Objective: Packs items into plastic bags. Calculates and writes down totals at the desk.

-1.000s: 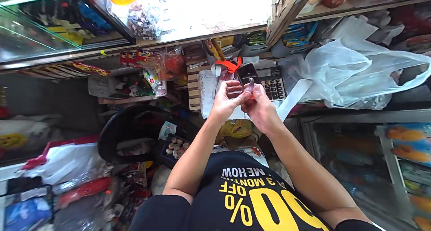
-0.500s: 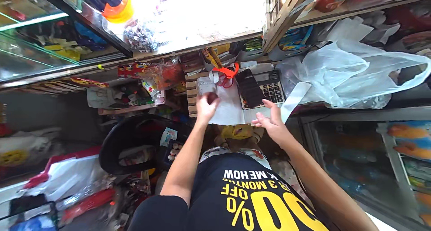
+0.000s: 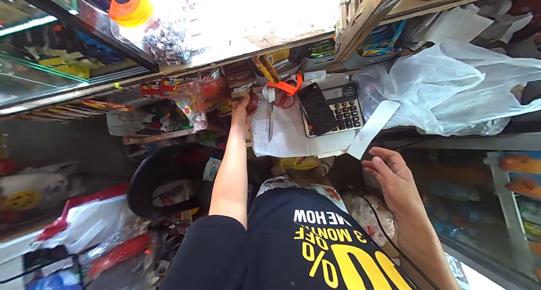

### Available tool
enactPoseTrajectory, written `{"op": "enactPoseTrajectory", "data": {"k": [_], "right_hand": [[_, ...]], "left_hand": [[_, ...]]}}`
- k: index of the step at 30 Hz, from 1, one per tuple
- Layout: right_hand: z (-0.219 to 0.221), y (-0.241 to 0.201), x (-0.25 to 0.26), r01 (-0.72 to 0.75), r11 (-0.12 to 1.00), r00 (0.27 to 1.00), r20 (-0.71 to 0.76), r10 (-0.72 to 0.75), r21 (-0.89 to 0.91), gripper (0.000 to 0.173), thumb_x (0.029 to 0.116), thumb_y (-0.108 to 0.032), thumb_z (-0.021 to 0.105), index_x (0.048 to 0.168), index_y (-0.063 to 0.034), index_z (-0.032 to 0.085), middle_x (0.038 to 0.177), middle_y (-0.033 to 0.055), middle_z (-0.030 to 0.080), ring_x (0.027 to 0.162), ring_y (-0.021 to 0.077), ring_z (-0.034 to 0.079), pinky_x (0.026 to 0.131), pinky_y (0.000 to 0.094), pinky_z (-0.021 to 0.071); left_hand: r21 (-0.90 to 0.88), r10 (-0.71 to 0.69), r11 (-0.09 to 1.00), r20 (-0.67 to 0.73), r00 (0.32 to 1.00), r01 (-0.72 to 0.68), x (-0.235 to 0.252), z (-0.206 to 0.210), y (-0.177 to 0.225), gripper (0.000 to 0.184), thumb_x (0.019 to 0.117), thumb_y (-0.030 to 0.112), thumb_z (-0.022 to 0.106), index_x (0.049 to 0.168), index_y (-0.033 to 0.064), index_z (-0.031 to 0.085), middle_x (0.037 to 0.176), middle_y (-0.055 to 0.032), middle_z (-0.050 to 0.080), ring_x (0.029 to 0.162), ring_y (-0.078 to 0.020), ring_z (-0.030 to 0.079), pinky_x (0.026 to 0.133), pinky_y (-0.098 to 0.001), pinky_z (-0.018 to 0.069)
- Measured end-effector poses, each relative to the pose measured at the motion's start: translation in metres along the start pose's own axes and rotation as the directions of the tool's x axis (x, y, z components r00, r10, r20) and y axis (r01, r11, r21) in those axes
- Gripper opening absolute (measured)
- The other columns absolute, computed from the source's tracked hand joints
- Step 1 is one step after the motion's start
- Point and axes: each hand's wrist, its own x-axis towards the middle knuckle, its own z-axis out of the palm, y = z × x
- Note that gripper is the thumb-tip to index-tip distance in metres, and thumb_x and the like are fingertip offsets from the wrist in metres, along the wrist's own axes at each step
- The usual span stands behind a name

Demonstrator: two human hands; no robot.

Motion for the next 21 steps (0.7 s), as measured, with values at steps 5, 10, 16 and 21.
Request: {"op": "enactPoseTrajectory", "data": {"k": [5, 10, 16, 21], "right_hand": [[0.034, -0.019, 0.017, 0.197, 0.967, 0.957, 0.245, -0.155, -0.158, 0.04, 0.101, -0.021, 0.053, 0.133, 0.0022, 0.054, 0.131, 0.0151, 0.06, 0.105, 0.0157, 0.066, 0.091, 0.0336, 0.0575], [0.099, -0.046, 0.041, 0.505, 0.841, 0.799, 0.475, -0.37, -0.194, 0.037, 0.0986, -0.016, 0.06, 0.134, -0.0042, 0.06, 0.131, 0.0146, 0.057, 0.107, 0.02, 0.066, 0.089, 0.0377, 0.0592], [0.137, -0.06, 0.044, 0.61, 0.788, 0.74, 0.411, -0.533, -0.077, 0.042, 0.0985, -0.014, 0.065, 0.14, -0.0085, 0.059, 0.137, 0.013, 0.053, 0.111, 0.0171, 0.063, 0.087, 0.0301, 0.0591], [0.142, -0.057, 0.04, 0.733, 0.68, 0.636, 0.346, -0.69, 0.005, 0.032, 0.0945, -0.007, 0.07, 0.126, -0.0026, 0.068, 0.127, 0.0117, 0.06, 0.108, 0.0131, 0.066, 0.088, 0.026, 0.0604]], "left_hand": [[0.008, -0.065, 0.998, 0.135, 0.989, 0.064, -0.018, 0.005, 0.007, 0.039, 0.1071, 0.026, 0.054, 0.139, 0.0037, 0.047, 0.12, -0.0122, 0.062, 0.1, -0.019, 0.066, 0.088, -0.0328, 0.0567], [-0.061, -0.109, 0.987, 0.433, 0.895, 0.15, -0.078, 0.017, -0.002, 0.024, 0.1072, 0.021, 0.044, 0.124, 0.0092, 0.055, 0.112, -0.0076, 0.067, 0.102, -0.019, 0.068, 0.093, -0.0356, 0.0566], [-0.005, -0.066, 0.997, 0.54, 0.839, 0.082, -0.134, 0.024, 0.0, 0.03, 0.1061, 0.015, 0.049, 0.136, 0.0111, 0.051, 0.118, -0.007, 0.066, 0.101, -0.0168, 0.069, 0.093, -0.0355, 0.0577], [-0.029, -0.039, 0.997, 0.558, 0.829, 0.066, -0.149, 0.023, 0.009, 0.028, 0.1054, 0.008, 0.051, 0.133, 0.0045, 0.05, 0.112, -0.0076, 0.066, 0.096, -0.0163, 0.07, 0.093, -0.0355, 0.0584]]}}
